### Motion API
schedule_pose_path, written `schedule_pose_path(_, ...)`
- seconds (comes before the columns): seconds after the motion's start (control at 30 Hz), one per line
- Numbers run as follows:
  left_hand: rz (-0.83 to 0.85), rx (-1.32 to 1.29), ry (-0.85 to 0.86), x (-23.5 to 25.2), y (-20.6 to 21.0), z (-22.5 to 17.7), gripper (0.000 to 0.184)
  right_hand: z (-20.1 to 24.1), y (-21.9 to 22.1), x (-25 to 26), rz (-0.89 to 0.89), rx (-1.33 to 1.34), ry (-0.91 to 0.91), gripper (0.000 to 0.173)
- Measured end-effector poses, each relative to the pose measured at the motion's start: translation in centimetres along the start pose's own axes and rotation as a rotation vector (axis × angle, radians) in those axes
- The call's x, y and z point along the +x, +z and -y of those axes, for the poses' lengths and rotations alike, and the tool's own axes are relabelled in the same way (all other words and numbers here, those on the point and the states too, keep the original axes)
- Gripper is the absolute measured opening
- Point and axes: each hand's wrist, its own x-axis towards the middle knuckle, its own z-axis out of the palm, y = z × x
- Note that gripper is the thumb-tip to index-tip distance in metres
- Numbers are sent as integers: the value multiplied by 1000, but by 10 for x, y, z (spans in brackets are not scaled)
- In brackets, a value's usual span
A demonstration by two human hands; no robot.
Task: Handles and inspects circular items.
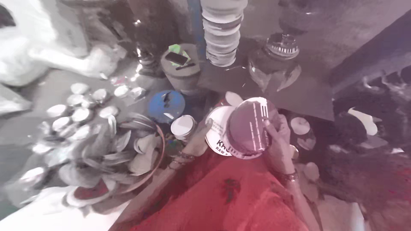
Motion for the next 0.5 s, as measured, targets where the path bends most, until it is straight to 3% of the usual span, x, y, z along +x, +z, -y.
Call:
schedule_pose_path(0.07,178,-17,106,11,-17,26,38,-5,11,-6,-43,-109,-105,31)
schedule_pose_path(0.13,192,-20,128,11,-14,33,27,-8,15,-7,-96,-304,-253,34)
schedule_pose_path(0.23,231,3,112,9,-12,38,40,-13,8,-2,-36,-626,-369,49)
schedule_pose_path(0.3,235,-7,89,8,-12,41,47,-9,2,2,97,-712,-284,52)
schedule_pose_path(0.37,210,-19,45,6,-12,43,42,-4,1,4,282,-700,-107,56)
schedule_pose_path(0.43,232,-9,17,5,-14,44,44,-14,1,6,456,-590,55,64)
schedule_pose_path(0.5,282,-20,16,6,-16,43,47,-19,1,5,477,-410,118,65)
